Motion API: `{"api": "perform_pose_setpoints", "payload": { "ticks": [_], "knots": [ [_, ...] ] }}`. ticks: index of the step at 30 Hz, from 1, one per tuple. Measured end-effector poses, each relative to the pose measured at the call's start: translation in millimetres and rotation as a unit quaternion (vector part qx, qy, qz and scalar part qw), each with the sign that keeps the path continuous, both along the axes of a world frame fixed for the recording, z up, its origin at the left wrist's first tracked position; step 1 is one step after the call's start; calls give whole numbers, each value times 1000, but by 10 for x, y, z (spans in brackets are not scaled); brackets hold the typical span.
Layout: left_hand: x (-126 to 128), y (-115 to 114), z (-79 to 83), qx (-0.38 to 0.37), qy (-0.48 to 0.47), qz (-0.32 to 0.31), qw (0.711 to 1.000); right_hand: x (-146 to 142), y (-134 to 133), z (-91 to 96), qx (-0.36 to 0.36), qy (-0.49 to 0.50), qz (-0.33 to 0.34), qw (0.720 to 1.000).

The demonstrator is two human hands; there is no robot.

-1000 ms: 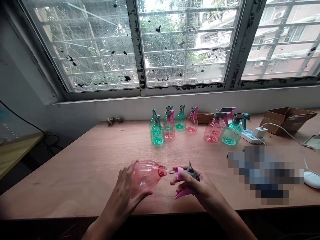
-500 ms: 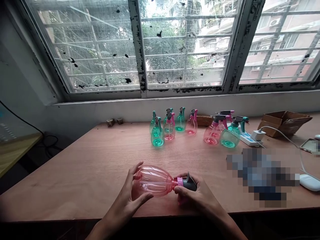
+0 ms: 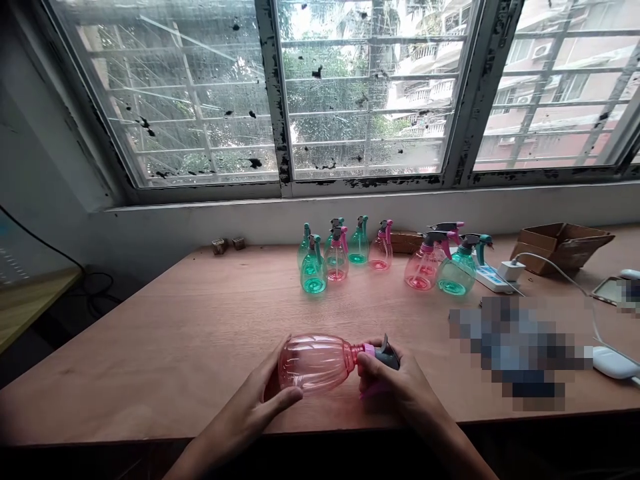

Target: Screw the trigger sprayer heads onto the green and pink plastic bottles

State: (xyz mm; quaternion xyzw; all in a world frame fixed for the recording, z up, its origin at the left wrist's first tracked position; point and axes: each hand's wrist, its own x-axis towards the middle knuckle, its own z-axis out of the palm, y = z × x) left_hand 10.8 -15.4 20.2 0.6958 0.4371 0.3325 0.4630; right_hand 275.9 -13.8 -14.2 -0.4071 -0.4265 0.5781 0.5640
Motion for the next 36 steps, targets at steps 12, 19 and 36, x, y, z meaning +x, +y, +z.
{"api": "perform_pose_setpoints", "payload": {
  "ticks": [12, 19, 36],
  "knots": [
    [-55, -10, -116, -12, -95, -34, 995, -14, -39, 58, 9, -14, 19, 1000],
    [-26, -19, -81, -5, -75, -38, 996, 0, -46, 47, 9, -23, 11, 1000],
    [-4, -38, -26, -9, -79, -39, 996, -8, -77, 100, 2, -33, 29, 999]
  ]
}}
